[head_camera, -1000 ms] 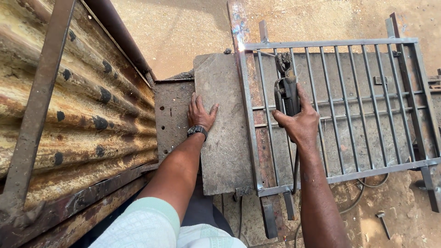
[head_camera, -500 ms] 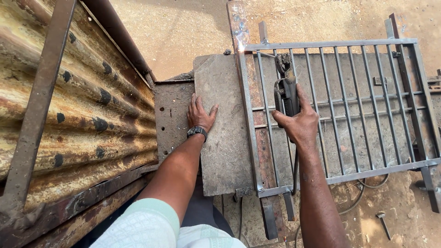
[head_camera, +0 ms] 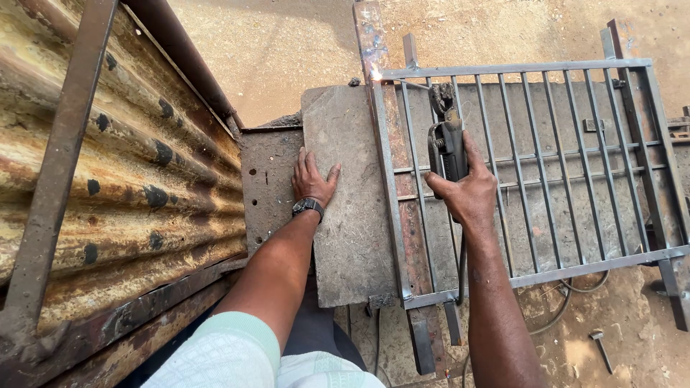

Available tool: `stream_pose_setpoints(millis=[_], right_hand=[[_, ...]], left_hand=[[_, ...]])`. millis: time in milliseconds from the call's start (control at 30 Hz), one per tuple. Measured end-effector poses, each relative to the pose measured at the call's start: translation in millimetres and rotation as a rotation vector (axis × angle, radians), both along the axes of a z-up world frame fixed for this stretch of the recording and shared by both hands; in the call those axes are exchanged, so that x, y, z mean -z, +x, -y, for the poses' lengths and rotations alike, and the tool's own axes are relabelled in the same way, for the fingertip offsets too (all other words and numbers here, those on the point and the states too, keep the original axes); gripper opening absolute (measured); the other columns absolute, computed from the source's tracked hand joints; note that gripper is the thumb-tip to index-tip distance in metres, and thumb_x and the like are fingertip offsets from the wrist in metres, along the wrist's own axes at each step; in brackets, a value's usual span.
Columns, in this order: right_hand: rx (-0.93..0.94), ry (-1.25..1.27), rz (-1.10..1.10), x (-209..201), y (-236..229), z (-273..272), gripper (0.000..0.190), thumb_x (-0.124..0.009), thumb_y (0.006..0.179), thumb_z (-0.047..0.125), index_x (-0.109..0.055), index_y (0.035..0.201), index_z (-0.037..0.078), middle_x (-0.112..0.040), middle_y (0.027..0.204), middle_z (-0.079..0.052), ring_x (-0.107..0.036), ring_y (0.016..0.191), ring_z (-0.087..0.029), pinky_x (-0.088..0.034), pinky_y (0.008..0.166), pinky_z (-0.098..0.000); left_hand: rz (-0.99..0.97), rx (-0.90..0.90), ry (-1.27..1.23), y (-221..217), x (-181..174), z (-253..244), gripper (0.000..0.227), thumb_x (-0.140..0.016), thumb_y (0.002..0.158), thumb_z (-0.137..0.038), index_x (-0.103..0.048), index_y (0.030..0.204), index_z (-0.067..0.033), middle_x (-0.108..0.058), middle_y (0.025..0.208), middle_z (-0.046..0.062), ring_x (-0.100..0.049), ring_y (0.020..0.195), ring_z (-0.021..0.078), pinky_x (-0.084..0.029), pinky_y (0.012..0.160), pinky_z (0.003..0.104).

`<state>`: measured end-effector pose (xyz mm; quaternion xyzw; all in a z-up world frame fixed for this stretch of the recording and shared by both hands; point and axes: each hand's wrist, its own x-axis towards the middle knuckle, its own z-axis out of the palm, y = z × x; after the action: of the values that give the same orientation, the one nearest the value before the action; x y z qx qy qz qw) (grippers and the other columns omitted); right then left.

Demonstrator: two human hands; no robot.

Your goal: Welding bars and frame of a metal gate together on a fabrication floor.

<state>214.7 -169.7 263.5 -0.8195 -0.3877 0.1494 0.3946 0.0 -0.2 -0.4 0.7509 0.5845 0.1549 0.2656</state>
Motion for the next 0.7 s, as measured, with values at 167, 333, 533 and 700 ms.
stream_pose_setpoints(millis=[167,333,533,700], right_hand=[[0.012,-0.02,-0.01,-1.8,-1.2,-0.3,0.094,-0.083,0.072,0.018,-0.042,0.156,0.006,-0.073,0.107,-0.023,-0.077,0.078,-0.021,-0.063,0.062,-0.0334],[0.017,-0.014,-0.037,-4.1,-2.9,-0.1,0.093,-0.082,0.072,0.018,-0.043,0.156,0.006,-0.075,0.106,-0.022,-0.077,0.077,-0.019,-0.067,0.063,-0.0305],[0.009,-0.005,-0.027,-3.3,-1.8,-0.8,0.095,-0.083,0.071,0.018,-0.042,0.155,0.005,-0.074,0.108,-0.022,-0.077,0.079,-0.019,-0.068,0.063,-0.0319],[0.012,-0.009,-0.021,0.7,-0.1,-0.1,0.094,-0.083,0.071,0.017,-0.042,0.156,0.005,-0.074,0.109,-0.023,-0.077,0.081,-0.02,-0.068,0.066,-0.0324]], left_hand=[[0.009,-0.002,0.009,-0.8,1.5,0.7,0.091,-0.062,0.09,-0.068,-0.036,0.152,-0.0076,-0.027,0.164,0.017,-0.032,0.149,0.0357,-0.034,0.115,0.057],[0.029,-0.005,0.043,-0.5,1.1,1.8,0.09,-0.063,0.091,-0.068,-0.037,0.152,-0.0066,-0.029,0.163,0.018,-0.033,0.148,0.0365,-0.034,0.115,0.057],[0.043,-0.009,0.05,-0.6,1.0,2.2,0.089,-0.063,0.09,-0.067,-0.038,0.151,-0.0069,-0.03,0.163,0.018,-0.033,0.148,0.0364,-0.033,0.115,0.057],[0.047,-0.011,0.048,-0.7,0.7,2.0,0.089,-0.063,0.09,-0.067,-0.038,0.151,-0.0067,-0.03,0.163,0.018,-0.033,0.148,0.0365,-0.033,0.116,0.057]])
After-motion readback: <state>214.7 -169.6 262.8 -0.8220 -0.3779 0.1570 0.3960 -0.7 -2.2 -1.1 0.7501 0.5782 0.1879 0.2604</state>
